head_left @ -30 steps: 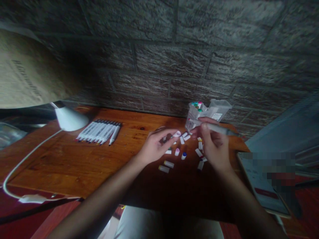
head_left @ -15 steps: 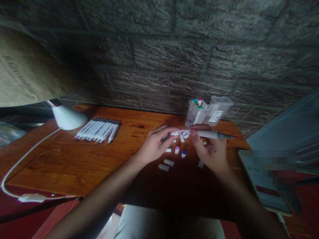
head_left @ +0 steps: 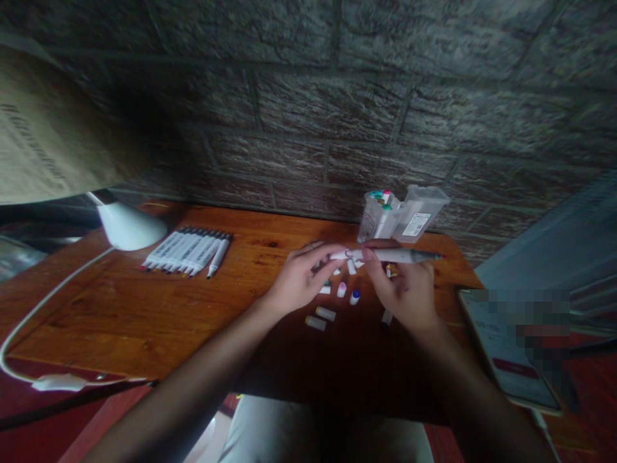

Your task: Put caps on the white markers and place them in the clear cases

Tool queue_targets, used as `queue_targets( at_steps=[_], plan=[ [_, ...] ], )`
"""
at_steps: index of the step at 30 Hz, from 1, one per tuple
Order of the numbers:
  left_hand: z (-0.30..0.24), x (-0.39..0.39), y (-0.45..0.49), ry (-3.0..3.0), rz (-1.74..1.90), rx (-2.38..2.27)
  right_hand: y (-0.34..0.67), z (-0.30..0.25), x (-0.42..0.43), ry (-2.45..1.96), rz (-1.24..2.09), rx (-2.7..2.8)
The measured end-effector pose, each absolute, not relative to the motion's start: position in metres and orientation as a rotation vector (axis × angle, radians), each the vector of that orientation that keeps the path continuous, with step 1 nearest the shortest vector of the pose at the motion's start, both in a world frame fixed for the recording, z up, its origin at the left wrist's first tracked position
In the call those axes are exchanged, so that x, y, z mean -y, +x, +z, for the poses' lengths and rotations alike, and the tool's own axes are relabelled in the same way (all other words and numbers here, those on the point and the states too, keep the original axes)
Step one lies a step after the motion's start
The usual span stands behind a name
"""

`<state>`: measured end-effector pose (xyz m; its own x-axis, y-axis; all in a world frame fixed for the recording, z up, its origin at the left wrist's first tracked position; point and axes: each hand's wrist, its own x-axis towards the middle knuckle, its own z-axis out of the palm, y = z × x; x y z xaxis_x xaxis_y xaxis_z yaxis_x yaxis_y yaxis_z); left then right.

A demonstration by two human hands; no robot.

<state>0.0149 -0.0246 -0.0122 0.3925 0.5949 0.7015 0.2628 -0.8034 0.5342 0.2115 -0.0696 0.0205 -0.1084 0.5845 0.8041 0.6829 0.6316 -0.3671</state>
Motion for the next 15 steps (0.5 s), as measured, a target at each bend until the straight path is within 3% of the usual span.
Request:
queue_targets(
  at_steps=[7, 15],
  plan=[
    [-0.013, 0.024, 0.013, 2.133, 1.411, -0.766, 0.244, 0.018, 0.057, -1.308, -0.172, 1.407],
    [-0.013, 0.024, 0.013, 2.136, 1.433, -0.722, 0.228, 0.015, 0.064, -1.164, -0.006, 1.404]
  ],
)
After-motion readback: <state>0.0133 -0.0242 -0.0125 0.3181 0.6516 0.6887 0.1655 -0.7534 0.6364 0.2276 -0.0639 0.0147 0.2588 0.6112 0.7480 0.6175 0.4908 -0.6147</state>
